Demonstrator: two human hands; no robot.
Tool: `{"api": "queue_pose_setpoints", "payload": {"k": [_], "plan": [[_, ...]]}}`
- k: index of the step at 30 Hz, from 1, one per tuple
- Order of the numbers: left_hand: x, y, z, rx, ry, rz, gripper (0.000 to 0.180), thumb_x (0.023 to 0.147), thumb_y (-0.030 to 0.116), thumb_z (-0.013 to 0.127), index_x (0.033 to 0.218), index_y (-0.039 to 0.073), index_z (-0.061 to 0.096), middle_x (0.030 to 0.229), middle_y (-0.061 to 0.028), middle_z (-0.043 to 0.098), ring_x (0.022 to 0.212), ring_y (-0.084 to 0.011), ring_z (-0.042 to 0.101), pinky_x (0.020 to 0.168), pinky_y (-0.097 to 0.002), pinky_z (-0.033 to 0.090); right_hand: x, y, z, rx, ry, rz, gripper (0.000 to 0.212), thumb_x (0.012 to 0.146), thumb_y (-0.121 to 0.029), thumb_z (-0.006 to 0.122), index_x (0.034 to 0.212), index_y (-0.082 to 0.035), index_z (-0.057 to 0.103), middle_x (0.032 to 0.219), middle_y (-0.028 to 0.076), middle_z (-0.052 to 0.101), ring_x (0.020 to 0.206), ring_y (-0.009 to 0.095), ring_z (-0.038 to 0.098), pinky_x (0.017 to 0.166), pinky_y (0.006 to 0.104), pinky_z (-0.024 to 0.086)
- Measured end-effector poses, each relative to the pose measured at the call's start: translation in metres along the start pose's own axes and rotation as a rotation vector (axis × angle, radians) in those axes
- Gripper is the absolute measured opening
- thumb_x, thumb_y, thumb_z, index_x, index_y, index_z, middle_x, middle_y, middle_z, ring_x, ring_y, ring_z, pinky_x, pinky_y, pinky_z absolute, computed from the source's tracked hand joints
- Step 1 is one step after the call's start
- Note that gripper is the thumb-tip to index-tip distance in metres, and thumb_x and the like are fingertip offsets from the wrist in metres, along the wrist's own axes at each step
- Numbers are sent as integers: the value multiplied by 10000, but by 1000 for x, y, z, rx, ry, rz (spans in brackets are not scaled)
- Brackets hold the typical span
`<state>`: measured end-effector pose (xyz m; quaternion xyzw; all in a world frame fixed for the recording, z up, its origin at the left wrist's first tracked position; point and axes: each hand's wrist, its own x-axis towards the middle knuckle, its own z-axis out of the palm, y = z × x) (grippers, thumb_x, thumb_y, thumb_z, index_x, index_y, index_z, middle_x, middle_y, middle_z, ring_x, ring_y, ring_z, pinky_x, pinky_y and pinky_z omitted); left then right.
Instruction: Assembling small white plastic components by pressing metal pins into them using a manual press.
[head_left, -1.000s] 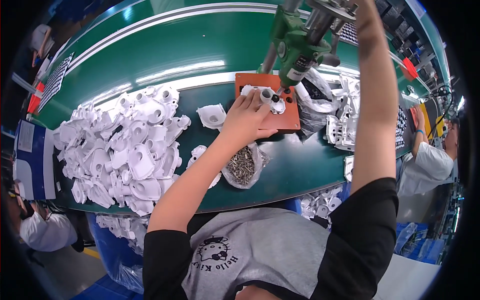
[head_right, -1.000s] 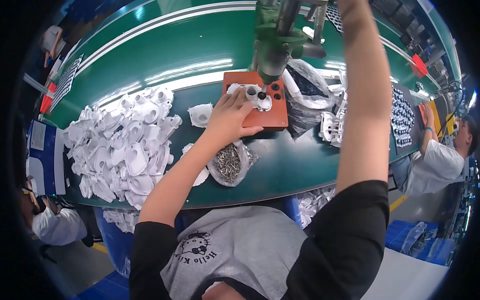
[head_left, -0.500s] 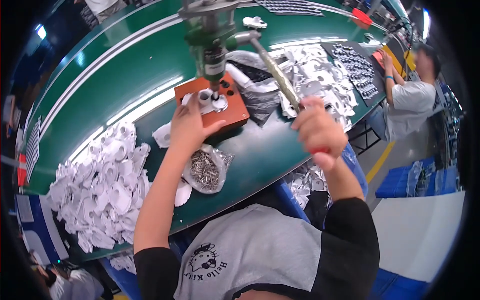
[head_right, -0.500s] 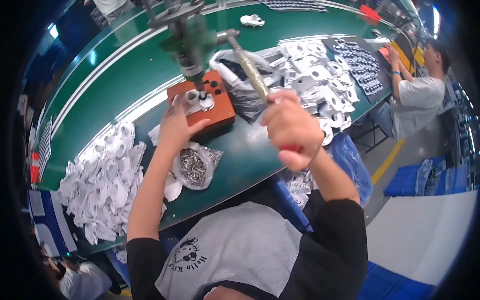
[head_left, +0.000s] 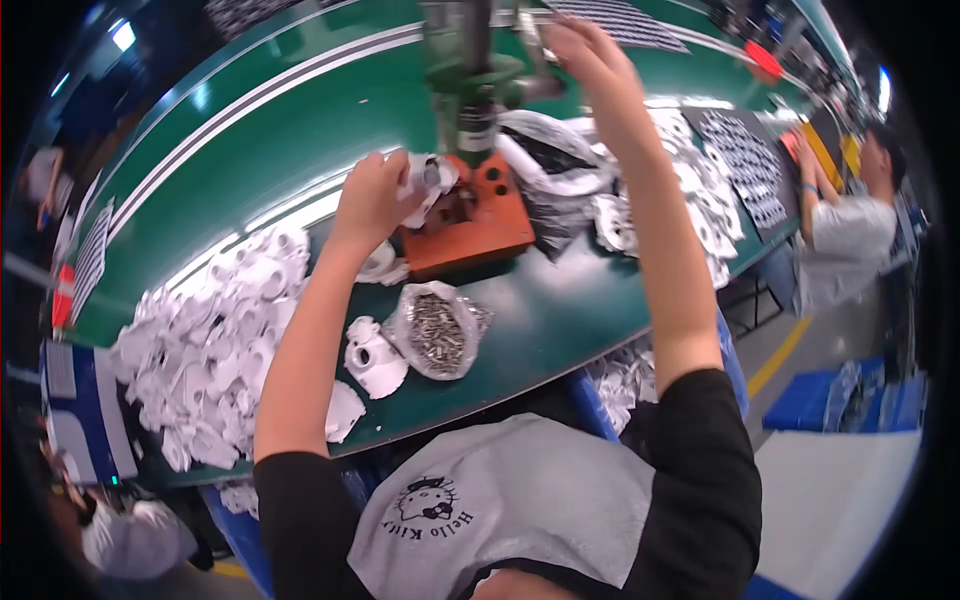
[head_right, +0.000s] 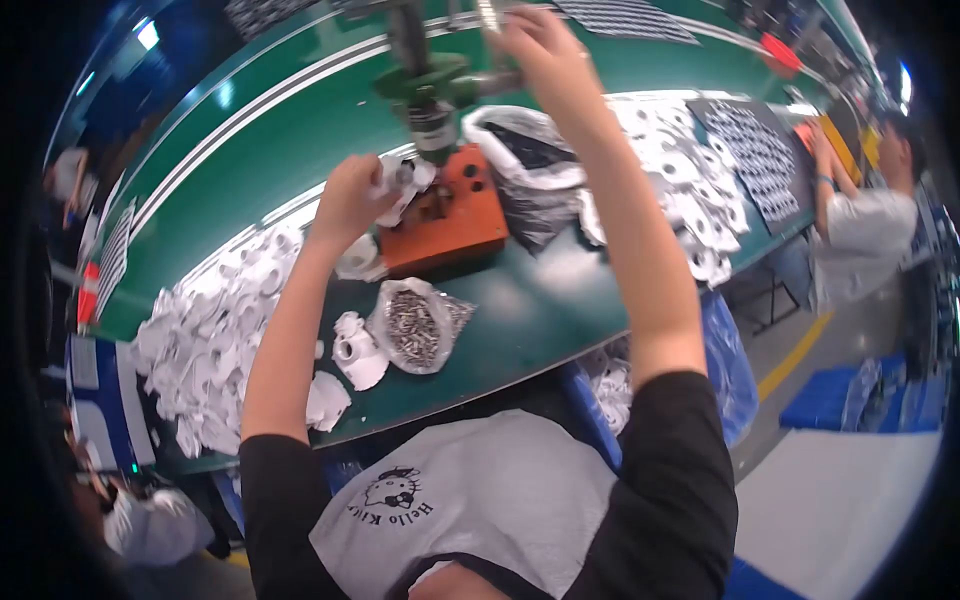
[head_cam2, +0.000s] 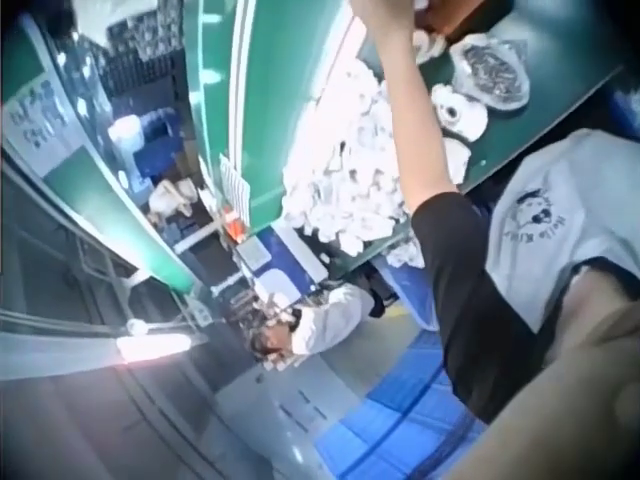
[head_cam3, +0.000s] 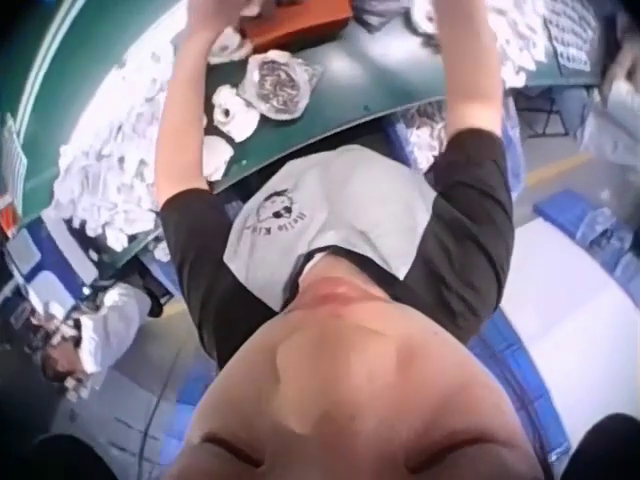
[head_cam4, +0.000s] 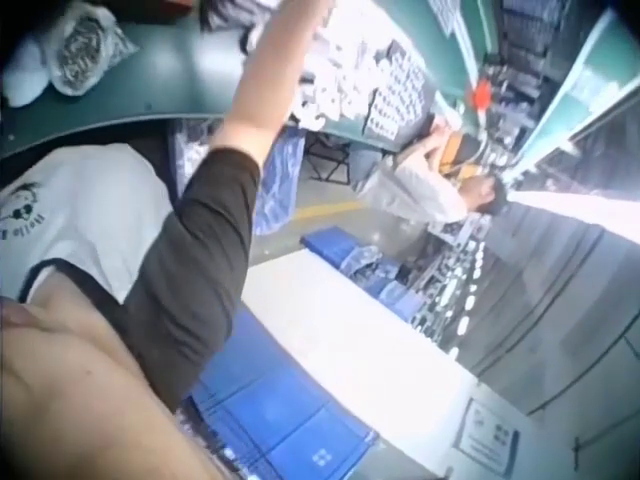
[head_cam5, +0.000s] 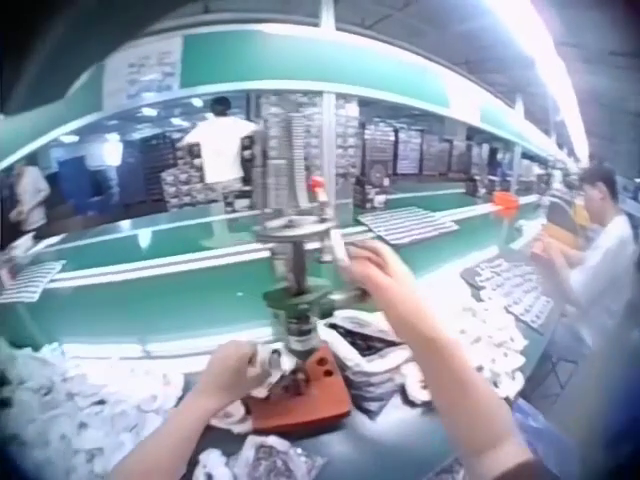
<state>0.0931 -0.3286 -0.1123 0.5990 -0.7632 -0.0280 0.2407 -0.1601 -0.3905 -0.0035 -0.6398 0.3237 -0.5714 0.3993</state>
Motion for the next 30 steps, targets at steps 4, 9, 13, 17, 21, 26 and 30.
{"api": "queue_pose_setpoints", "payload": {"k": [4,9,13,17,21,26,30], "plan": [[-8,-48,2,-150,295,-314,378,791,329,681,941,31,505,921,-186,543,826,-339,525,742,-408,431,-118,12,-71,-521,-48,-11,423,821,-126,584,1220,-4,514,1246,125,536,1193,223,475,1020,345,329],[-12,-87,11,-67,358,-397,611,818,418,627,1193,-39,474,1092,-232,557,1021,-368,541,864,-391,440,-217,54,-148,-1195,149,6,415,820,-192,629,1188,-38,513,1312,177,431,1200,343,420,1003,421,318],[-31,-93,8,62,-372,-450,649,745,438,663,1188,-8,503,1095,-266,589,1004,-388,586,844,-417,476,-254,83,-157,-1498,270,210,460,796,-249,670,1179,-54,507,1320,211,398,1180,375,419,983,469,319],[-52,-49,-1,4,-524,-583,501,726,400,672,953,-42,609,991,-246,633,966,-342,614,816,-395,485,-268,109,-163,-1443,286,398,498,804,-331,666,1192,-72,491,1333,211,390,1196,386,410,964,493,321],[-67,-60,-4,-234,-321,-574,447,730,368,669,875,-50,604,967,-251,629,946,-355,613,803,-394,481,-266,104,-160,-1398,312,318,517,801,-325,674,1188,-39,485,1300,207,428,1179,370,434,953,483,331],[-89,-41,-15,-345,244,-486,318,795,202,589,986,-50,555,851,-192,620,791,-380,592,764,-389,460,-265,73,-139,-1195,387,214,531,784,-274,696,1178,7,478,1202,210,515,1100,350,511,933,424,371],[-105,13,-41,-1028,127,-539,240,813,150,543,970,-31,553,883,-80,609,804,-151,568,740,-274,440,-263,56,-89,-639,341,192,434,824,-143,659,1187,5,473,1054,91,566,929,177,561,828,292,450]]}}
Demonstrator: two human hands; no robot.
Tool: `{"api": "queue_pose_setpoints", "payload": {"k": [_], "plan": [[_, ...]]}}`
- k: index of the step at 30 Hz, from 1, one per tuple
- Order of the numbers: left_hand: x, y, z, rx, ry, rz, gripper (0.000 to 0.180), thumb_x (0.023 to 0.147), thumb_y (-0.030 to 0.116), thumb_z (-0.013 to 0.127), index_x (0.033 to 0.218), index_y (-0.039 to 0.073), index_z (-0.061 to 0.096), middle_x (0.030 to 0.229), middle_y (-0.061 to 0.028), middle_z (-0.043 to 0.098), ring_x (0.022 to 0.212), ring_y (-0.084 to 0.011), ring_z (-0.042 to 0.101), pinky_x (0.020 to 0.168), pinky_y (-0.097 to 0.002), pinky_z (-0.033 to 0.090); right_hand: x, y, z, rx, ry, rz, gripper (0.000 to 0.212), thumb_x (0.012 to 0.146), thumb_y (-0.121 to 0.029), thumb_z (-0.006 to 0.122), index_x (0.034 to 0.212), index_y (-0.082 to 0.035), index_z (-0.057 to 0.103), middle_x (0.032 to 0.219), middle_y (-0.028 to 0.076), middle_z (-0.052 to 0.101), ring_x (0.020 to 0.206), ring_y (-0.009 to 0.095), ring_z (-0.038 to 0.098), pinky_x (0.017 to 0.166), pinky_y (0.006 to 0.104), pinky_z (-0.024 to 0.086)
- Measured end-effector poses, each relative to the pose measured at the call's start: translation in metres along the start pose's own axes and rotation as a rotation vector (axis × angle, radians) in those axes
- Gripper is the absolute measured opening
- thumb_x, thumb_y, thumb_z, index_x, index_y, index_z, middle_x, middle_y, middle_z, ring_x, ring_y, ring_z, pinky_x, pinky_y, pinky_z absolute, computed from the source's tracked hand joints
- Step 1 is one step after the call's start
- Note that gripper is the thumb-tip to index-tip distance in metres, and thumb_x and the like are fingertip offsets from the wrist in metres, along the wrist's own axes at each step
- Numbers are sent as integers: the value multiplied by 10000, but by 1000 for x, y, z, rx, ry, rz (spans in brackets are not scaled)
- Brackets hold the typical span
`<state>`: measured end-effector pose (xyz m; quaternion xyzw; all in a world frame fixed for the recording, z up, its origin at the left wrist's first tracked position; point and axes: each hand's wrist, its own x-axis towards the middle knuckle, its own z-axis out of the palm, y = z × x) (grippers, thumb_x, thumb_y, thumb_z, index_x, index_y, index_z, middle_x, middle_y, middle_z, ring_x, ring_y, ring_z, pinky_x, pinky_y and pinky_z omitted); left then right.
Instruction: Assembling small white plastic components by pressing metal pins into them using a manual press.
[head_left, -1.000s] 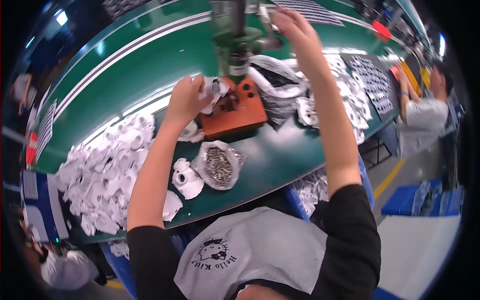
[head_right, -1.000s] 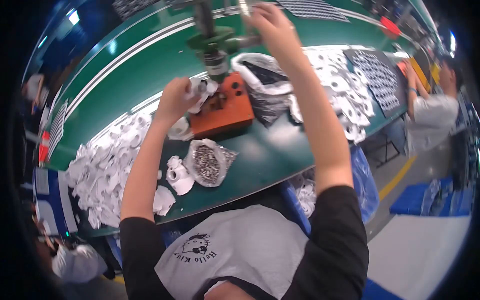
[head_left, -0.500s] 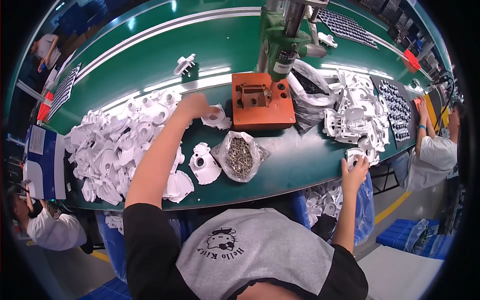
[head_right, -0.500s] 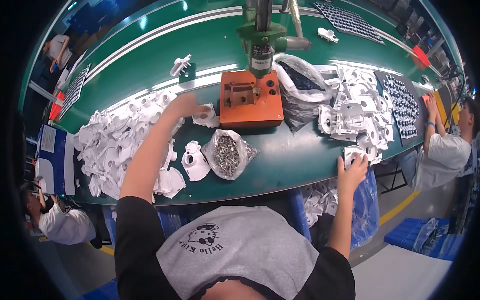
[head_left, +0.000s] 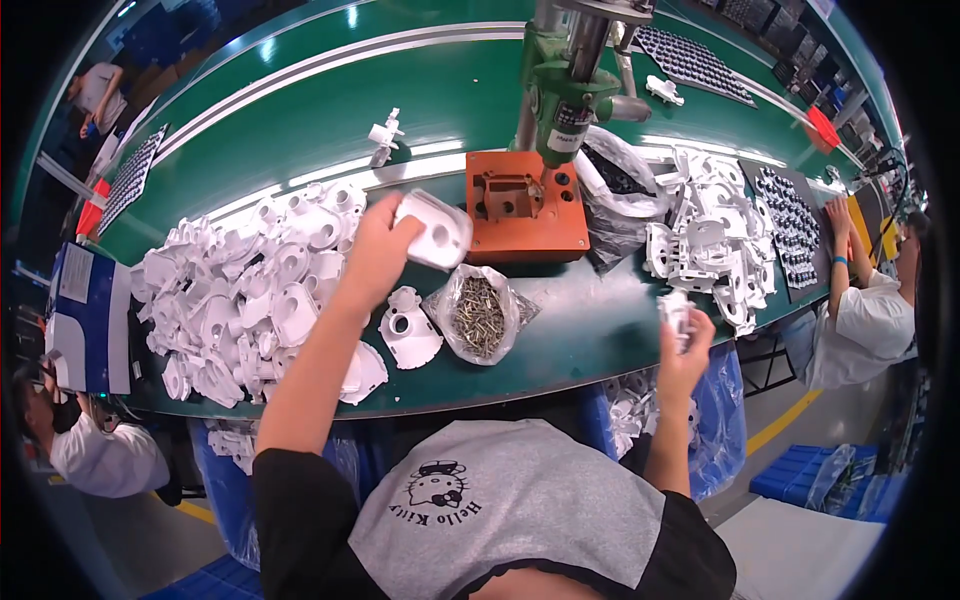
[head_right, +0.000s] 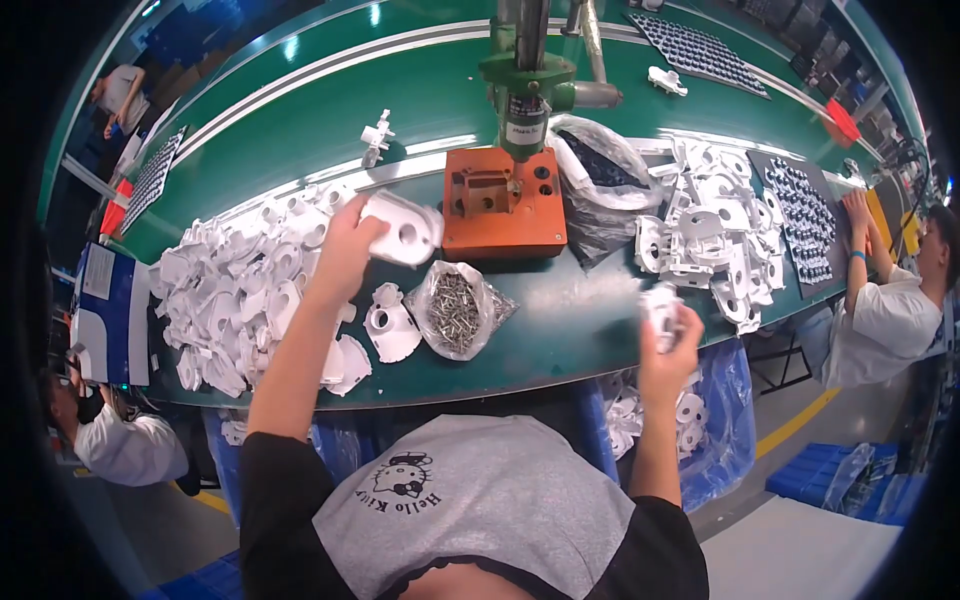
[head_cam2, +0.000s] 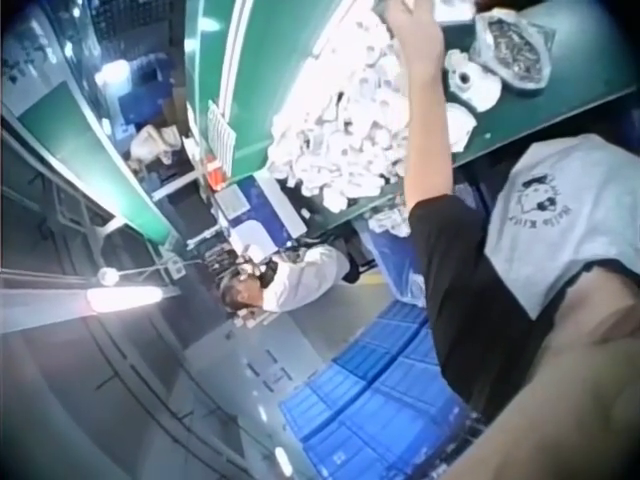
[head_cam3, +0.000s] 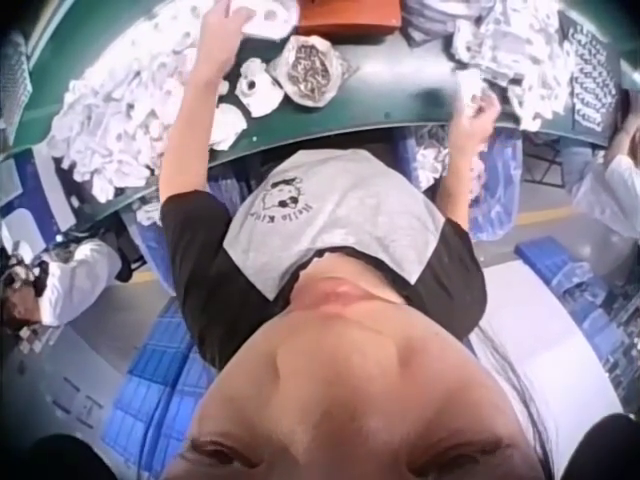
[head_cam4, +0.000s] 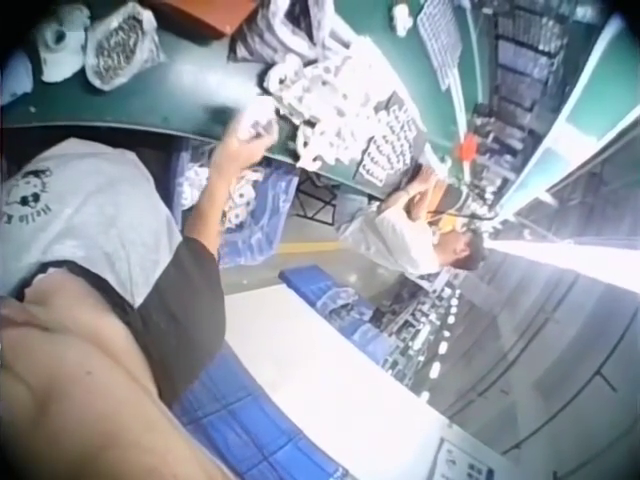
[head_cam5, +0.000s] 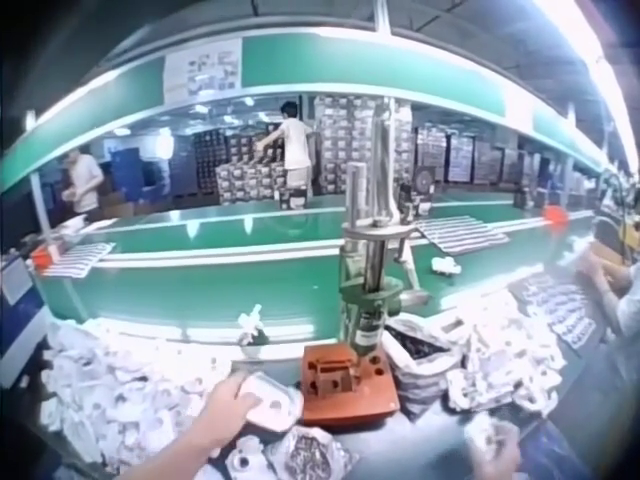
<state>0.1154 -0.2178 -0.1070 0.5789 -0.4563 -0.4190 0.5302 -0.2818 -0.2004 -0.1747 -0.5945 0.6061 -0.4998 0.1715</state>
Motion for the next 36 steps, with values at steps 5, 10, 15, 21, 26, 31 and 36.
{"api": "queue_pose_setpoints", "payload": {"k": [5,10,15,21,26,31,36], "plan": [[-49,10,63,-527,-91,-215,299,871,224,482,1075,13,542,957,-52,604,862,-132,581,766,-273,464,-17,-70,68,481,-392,-388,611,809,-184,677,1309,-39,357,1377,189,370,1231,260,412,1013,366,348],[-70,11,82,-788,-220,-337,518,943,476,367,1197,45,502,1120,-92,600,990,-210,607,877,-361,480,-17,-125,93,539,-624,-499,554,752,-204,724,1227,-34,492,1337,211,428,1228,349,437,993,390,363],[-76,-3,85,-780,-314,-485,510,958,523,290,1183,114,493,1049,-60,603,959,-186,615,829,-348,509,-17,-113,93,542,-770,-406,545,732,-188,744,1204,-42,516,1290,192,473,1154,319,501,946,368,410],[-68,-19,92,-973,-235,-592,535,932,569,321,1128,114,524,1088,-59,591,1006,-204,591,883,-386,474,-26,-106,94,395,-670,-332,527,720,-175,756,1171,-36,522,1231,183,508,1124,309,525,901,356,441],[-68,-4,96,-965,-231,-576,576,937,569,308,1153,75,511,1105,-81,585,1014,-222,586,894,-395,467,-27,-103,92,330,-626,-372,527,714,-173,761,1163,-38,521,1214,178,523,1113,306,538,899,347,444],[-70,-1,93,-976,-290,-514,593,944,567,288,1178,64,498,1121,-86,578,1022,-226,581,908,-395,459,-22,-103,92,408,-625,-406,526,707,-156,757,1165,-42,526,1228,177,522,1136,310,529,913,348,440],[-67,-6,96,-1001,-320,-535,582,947,563,281,1163,70,503,1108,-81,578,1020,-226,579,903,-392,459,-22,-104,91,423,-639,-368,506,721,-157,742,1168,-46,533,1227,181,519,1126,306,533,902,348,443]]}}
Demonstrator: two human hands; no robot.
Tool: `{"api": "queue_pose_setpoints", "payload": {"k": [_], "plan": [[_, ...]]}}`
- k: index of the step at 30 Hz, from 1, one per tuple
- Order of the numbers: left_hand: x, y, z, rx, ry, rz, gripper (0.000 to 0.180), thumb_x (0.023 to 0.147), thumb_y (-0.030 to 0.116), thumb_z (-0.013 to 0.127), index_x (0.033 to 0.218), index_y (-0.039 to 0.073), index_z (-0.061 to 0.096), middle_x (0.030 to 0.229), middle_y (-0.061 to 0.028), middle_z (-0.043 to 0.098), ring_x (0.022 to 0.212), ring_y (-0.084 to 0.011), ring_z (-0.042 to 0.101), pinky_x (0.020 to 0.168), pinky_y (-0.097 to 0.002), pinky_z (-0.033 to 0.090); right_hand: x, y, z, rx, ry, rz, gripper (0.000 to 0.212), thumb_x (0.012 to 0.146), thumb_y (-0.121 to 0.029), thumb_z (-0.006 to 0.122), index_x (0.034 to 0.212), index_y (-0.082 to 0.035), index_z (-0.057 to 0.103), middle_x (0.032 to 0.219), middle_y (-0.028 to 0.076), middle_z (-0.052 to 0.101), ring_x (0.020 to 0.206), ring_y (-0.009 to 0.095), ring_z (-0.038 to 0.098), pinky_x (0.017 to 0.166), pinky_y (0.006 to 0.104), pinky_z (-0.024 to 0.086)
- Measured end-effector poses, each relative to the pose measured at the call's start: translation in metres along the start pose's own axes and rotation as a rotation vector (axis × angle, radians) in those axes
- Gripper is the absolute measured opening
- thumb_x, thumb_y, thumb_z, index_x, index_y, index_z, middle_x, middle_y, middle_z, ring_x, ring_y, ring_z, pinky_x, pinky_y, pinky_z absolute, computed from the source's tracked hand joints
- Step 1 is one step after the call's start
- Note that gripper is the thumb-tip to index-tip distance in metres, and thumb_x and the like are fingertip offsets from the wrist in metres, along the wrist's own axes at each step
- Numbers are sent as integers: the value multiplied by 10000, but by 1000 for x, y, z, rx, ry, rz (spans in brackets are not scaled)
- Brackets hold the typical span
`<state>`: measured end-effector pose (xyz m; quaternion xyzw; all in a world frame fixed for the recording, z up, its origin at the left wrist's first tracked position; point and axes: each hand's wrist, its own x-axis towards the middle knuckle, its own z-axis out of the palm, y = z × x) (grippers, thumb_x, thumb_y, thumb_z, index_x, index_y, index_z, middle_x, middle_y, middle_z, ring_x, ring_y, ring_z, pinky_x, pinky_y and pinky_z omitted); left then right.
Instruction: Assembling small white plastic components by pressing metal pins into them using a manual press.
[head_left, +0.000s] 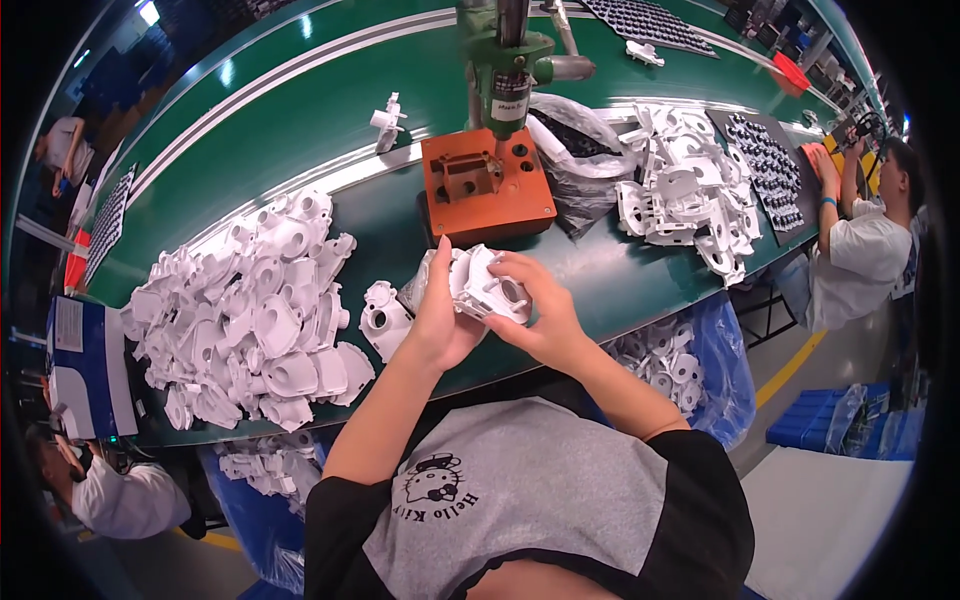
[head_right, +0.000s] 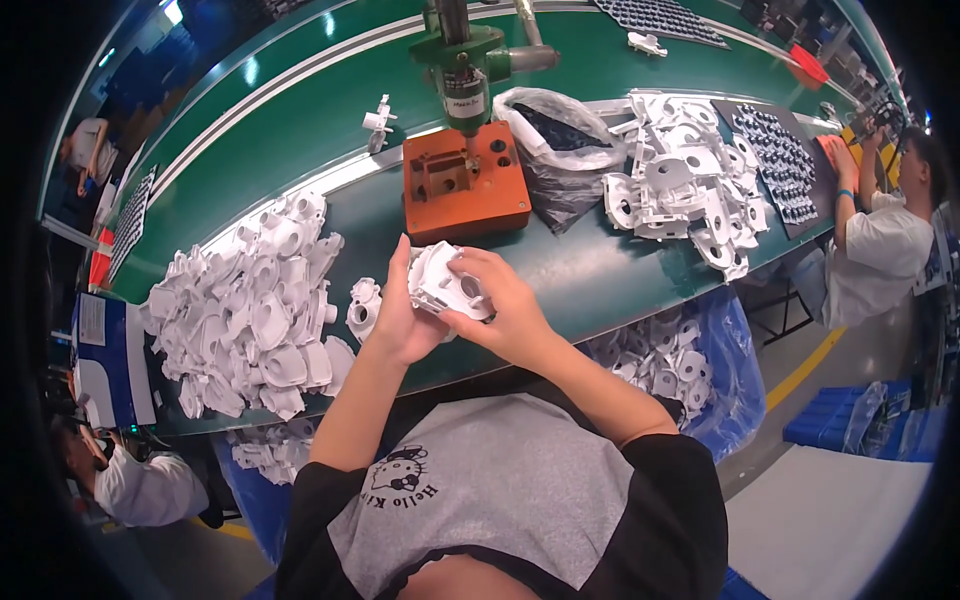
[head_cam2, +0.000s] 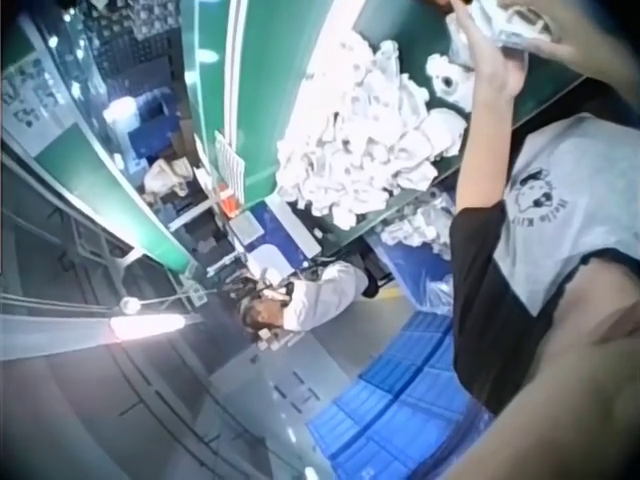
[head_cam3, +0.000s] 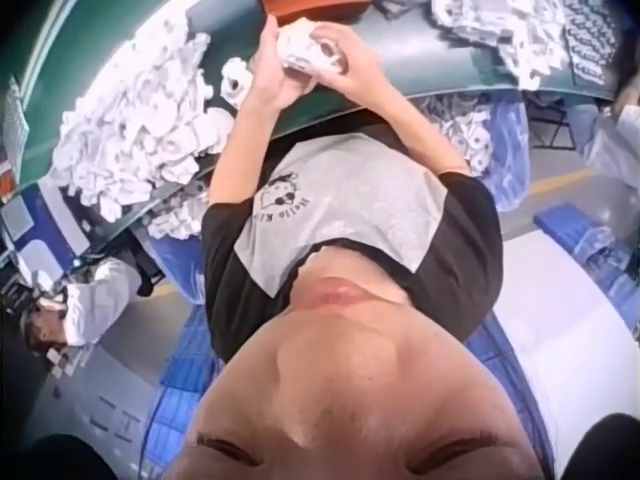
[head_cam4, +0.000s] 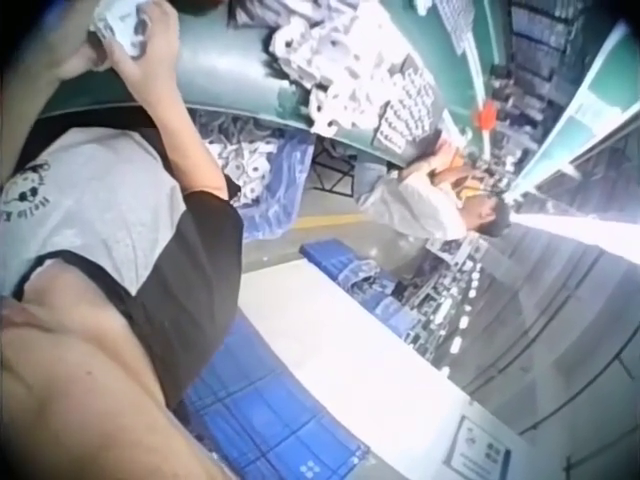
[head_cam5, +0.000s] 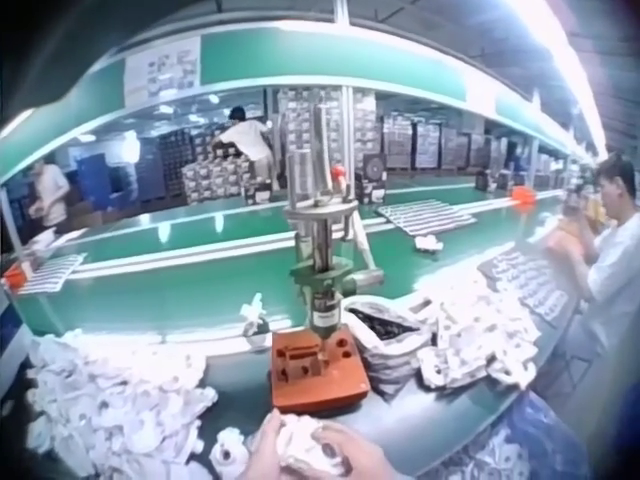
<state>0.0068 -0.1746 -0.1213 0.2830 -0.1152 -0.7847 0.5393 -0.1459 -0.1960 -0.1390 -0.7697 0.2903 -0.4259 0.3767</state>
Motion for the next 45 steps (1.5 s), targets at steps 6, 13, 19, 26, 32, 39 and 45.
{"api": "queue_pose_setpoints", "payload": {"k": [6,13,19,26,32,39,45], "plan": [[5,-3,-5,-98,20,14,566,946,561,290,1150,81,508,1099,-80,572,1030,-231,570,899,-424,466,-1,5,6,156,45,69,490,735,-163,736,1172,-45,547,1238,189,499,1095,316,541,881,350,456],[5,-2,-2,-63,98,13,529,953,550,283,1144,97,479,1107,-77,550,1025,-230,568,904,-421,465,2,8,10,94,8,67,418,751,-154,720,1125,-32,577,1234,189,510,1084,291,543,884,346,445],[6,-8,-1,194,194,109,530,971,525,255,1134,81,495,1075,-78,563,1022,-206,558,938,-373,425,8,16,6,94,-43,107,381,796,-205,693,1096,-7,568,1136,148,544,983,249,584,769,311,497],[-11,5,9,1623,-6,940,413,821,305,625,1132,82,469,1137,-89,552,1079,-280,507,954,-384,341,32,21,-23,1163,-29,703,353,947,-294,415,1214,-81,501,1073,119,608,898,223,635,790,343,525],[-2,28,13,1919,-304,1024,686,627,178,789,1194,124,407,1369,-89,461,1330,-278,346,1096,-510,183,36,21,-23,1495,-74,878,422,966,-375,346,1231,-83,497,1112,89,610,952,248,635,822,450,536],[20,52,26,2019,-492,1166,484,650,72,746,1047,86,470,1065,-146,622,980,-294,605,877,-420,456,49,33,-45,1317,-267,877,473,964,-439,364,1221,-68,505,1119,110,616,935,235,642,740,412,557],[54,73,6,2072,-211,1370,300,695,50,686,942,56,515,948,-136,645,799,-292,626,757,-381,496,116,120,-108,-142,121,510,273,857,-254,517,960,-42,653,746,103,684,704,204,667,680,316,505]]}}
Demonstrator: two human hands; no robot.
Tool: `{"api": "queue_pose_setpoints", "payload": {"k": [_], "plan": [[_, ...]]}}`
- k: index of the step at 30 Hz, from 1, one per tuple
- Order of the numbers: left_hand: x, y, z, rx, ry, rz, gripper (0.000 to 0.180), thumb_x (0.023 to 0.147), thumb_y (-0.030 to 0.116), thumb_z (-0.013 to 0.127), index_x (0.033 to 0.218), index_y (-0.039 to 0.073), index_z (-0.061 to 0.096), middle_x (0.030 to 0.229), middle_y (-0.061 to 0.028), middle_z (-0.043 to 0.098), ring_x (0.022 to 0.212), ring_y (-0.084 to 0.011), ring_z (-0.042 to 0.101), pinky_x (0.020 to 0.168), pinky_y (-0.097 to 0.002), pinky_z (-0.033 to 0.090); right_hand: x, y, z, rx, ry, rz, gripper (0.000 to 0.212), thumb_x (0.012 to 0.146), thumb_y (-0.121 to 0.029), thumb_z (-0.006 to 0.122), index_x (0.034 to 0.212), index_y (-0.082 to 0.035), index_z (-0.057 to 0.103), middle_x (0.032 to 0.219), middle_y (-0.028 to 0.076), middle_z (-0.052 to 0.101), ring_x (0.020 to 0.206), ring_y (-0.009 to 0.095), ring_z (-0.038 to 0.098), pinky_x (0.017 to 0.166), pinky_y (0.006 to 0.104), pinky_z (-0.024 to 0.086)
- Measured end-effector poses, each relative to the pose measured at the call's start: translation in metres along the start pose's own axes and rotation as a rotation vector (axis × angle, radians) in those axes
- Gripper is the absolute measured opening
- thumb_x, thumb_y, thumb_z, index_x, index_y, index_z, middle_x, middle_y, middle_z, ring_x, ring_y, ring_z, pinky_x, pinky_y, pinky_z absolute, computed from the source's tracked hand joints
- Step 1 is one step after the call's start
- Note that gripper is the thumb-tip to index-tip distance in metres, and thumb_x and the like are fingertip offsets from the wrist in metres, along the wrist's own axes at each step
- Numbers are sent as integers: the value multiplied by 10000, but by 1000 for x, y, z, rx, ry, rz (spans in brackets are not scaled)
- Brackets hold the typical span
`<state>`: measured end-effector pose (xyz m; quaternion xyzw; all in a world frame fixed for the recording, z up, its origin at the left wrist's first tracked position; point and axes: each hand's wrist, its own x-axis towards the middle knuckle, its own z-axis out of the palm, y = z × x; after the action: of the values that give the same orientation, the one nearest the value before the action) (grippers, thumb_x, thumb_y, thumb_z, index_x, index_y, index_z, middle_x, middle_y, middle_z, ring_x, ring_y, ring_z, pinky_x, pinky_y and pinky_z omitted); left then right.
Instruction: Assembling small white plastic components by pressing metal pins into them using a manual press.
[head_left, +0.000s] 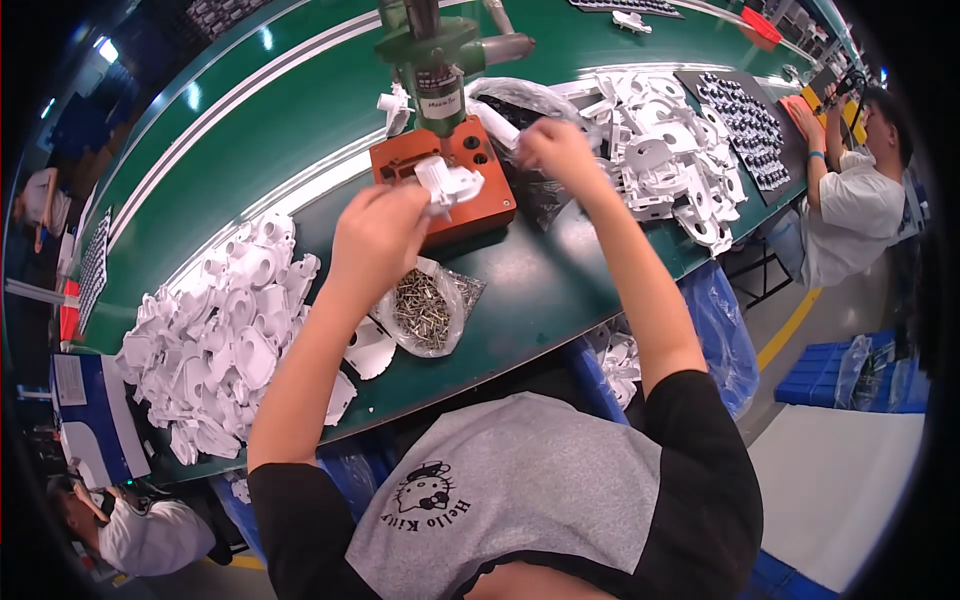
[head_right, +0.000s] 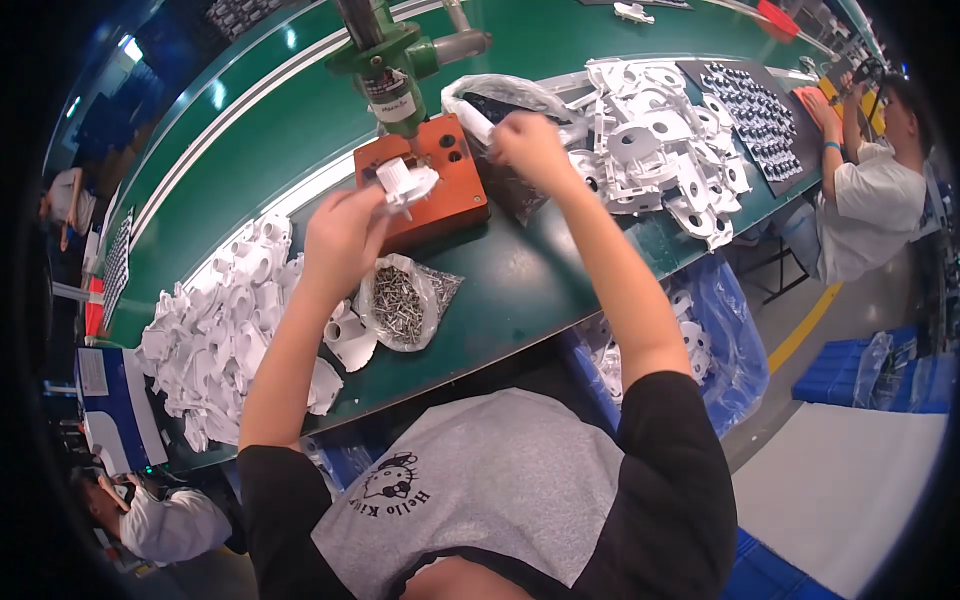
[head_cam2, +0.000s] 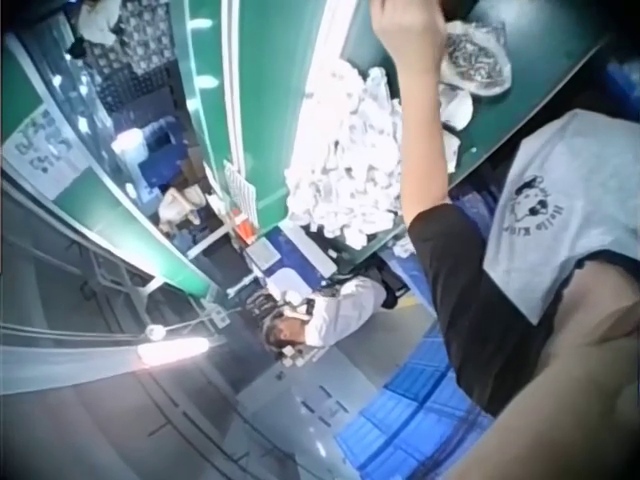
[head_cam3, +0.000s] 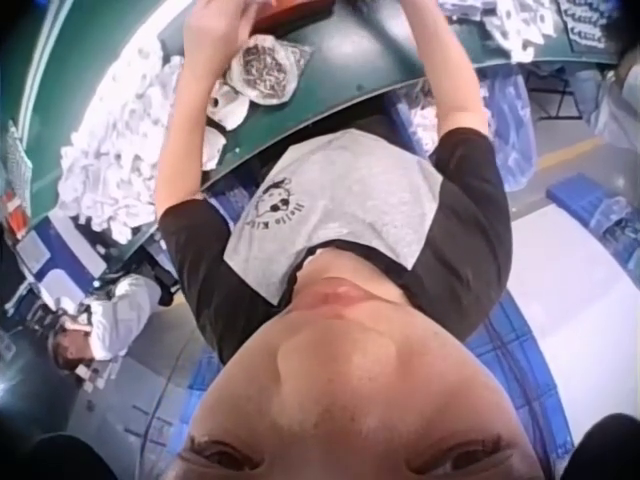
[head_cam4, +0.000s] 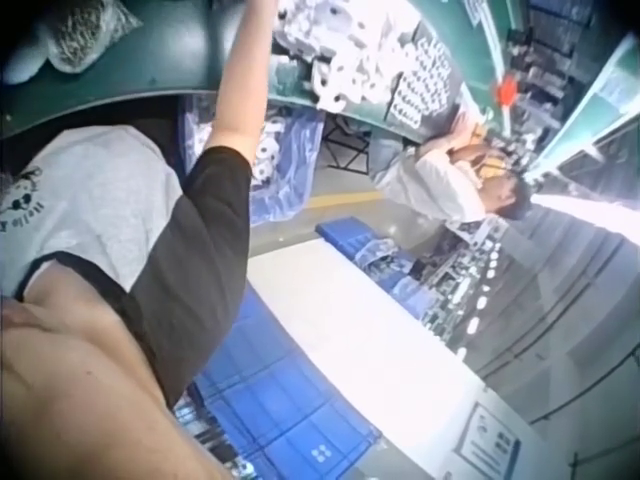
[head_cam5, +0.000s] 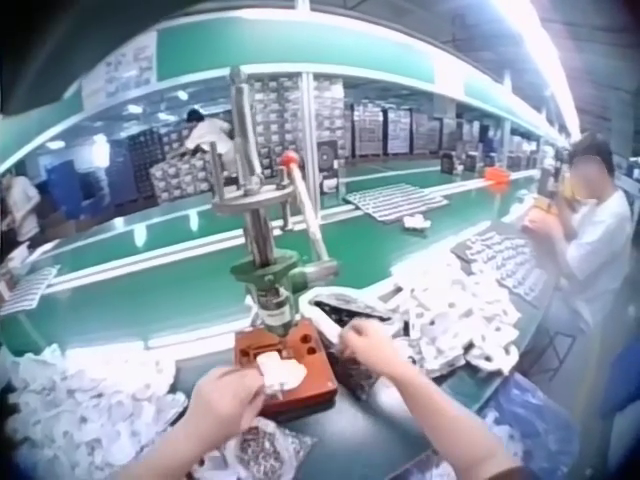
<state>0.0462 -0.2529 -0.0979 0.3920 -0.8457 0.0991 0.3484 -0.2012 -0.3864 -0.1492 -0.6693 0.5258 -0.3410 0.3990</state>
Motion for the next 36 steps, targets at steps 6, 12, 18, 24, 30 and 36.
{"api": "queue_pose_setpoints", "payload": {"k": [6,12,18,24,30,36], "plan": [[-6,-34,36,343,-18,-66,133,759,89,594,883,73,546,932,-130,651,911,-274,640,802,-371,504,82,28,-1,-769,215,42,240,782,-132,516,946,-26,655,951,214,656,901,363,643,796,463,504],[-7,-32,60,243,-2,-144,141,772,144,644,872,77,570,959,-105,638,906,-294,625,765,-387,508,104,60,-4,-781,211,-19,210,755,-182,604,901,-30,614,919,234,638,902,399,611,793,462,485],[-17,-38,56,176,-73,-145,149,791,174,640,869,64,575,990,-122,637,929,-294,617,793,-390,488,82,35,-14,-646,326,-186,243,739,-98,620,966,-12,624,858,224,658,805,344,654,746,383,514],[-21,-22,59,141,-86,-255,381,780,391,657,855,23,590,1076,-210,610,1063,-341,574,913,-411,442,46,-14,-7,117,-58,-94,202,801,-27,591,967,84,623,852,95,672,807,143,658,726,247,512],[-24,-19,58,107,-29,-291,543,670,507,710,882,19,598,1116,-216,583,1074,-330,558,919,-404,438,7,-36,44,-142,-88,-469,229,766,-158,645,911,14,690,1129,157,621,1032,246,564,867,332,451],[-24,-24,55,124,-72,-271,595,626,508,732,928,13,599,1079,-198,599,1015,-308,588,907,-392,443,14,-26,68,-125,-121,-462,255,756,-172,661,828,72,667,1085,159,608,1049,292,535,896,359,423]]}}
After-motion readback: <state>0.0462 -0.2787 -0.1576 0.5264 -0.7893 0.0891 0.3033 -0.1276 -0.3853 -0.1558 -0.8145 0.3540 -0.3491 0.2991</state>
